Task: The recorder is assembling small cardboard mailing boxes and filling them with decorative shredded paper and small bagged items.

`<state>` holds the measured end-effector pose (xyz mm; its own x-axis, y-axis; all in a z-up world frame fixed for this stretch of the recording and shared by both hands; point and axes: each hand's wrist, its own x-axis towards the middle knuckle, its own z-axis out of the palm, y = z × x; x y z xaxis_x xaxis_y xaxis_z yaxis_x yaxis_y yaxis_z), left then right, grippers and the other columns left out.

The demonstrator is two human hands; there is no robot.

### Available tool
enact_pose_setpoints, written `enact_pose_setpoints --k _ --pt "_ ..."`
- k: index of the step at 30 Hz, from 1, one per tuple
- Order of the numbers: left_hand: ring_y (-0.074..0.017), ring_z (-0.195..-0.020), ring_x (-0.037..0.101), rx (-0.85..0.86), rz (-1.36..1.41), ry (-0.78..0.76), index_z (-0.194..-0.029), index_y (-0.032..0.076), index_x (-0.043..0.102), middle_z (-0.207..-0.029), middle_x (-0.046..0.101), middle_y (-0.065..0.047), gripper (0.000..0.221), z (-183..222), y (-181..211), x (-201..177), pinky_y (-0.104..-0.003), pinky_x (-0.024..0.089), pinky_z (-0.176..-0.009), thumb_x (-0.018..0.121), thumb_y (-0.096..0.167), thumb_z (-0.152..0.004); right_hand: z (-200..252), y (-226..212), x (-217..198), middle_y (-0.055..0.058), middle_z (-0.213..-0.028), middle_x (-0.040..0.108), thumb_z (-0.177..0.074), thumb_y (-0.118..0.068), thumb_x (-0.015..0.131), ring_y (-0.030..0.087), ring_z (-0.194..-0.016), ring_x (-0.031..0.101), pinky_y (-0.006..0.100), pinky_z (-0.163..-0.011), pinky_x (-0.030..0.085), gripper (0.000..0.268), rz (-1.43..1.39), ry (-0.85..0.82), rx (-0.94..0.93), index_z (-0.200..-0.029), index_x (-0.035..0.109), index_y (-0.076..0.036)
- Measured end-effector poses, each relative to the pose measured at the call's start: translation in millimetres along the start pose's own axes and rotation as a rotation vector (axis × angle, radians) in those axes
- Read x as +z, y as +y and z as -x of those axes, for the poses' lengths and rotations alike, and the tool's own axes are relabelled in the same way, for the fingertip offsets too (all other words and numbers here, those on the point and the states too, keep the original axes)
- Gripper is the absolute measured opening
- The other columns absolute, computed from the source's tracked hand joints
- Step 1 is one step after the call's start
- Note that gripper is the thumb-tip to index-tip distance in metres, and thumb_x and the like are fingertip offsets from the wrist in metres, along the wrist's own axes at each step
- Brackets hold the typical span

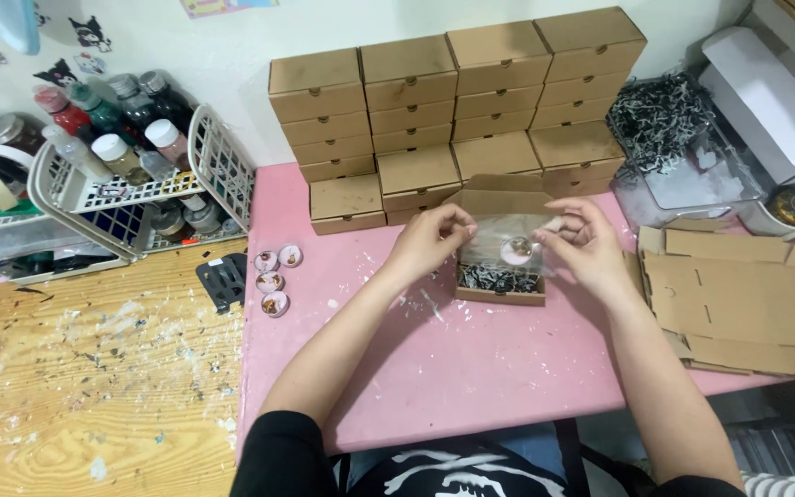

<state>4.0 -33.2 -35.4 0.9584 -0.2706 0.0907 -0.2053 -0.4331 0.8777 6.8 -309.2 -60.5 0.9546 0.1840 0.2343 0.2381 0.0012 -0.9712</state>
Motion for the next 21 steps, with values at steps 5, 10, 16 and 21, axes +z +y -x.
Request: enact_pose_setpoints --k 5,10,16,21 --pt "-0.0207 -0.103 0.069 0.000 -0.181 -0.017 -0.099 0.010 0.070 -0.115 0.067 -0.005 0.020 6 -30 13 -0.038 0.055 -0.091 0.069 0.030 -0.094 18 25 2 0.010 -0.098 0.073 -0.094 -0.003 0.070 0.015 -0.087 0.068 0.029 -0.071 0.051 0.026 0.217 -0.035 0.107 -0.119 0.066 -0.006" --pt "-0.0252 -0.118 0.060 0.042 -0.246 0.000 -0.100 0.009 0.069 -0.120 0.061 -0.008 0.022 11 -52 23 -0.041 0.052 -0.097 0.072 0.029 -0.091 21 19 11 0.008 -0.101 0.074 -0.090 -0.006 0.074 0.017 -0.093 0.071 0.029 -0.083 0.057 0.014 0.446 -0.093 -0.093 -0.104 0.076 -0.004" --pt "-0.0300 -0.121 0.055 0.161 -0.280 0.120 -0.098 0.008 0.071 -0.120 0.059 -0.009 0.019 12 -58 29 -0.044 0.050 -0.100 0.074 0.025 -0.090 24 14 14 0.011 -0.101 0.073 -0.089 -0.010 0.074 0.026 -0.096 0.071 0.034 -0.084 0.056 0.017 0.671 -0.088 -0.255 -0.105 0.076 -0.004" --pt "-0.0299 -0.125 0.056 0.136 -0.252 0.131 -0.100 0.008 0.068 -0.124 0.059 -0.009 0.017 13 -60 34 -0.043 0.049 -0.103 0.073 0.021 -0.090 25 -15 25 0.013 -0.127 0.064 -0.086 -0.018 0.075 0.030 -0.119 0.057 0.037 -0.081 0.058 0.022 0.722 -0.121 -0.157 -0.106 0.079 -0.009"
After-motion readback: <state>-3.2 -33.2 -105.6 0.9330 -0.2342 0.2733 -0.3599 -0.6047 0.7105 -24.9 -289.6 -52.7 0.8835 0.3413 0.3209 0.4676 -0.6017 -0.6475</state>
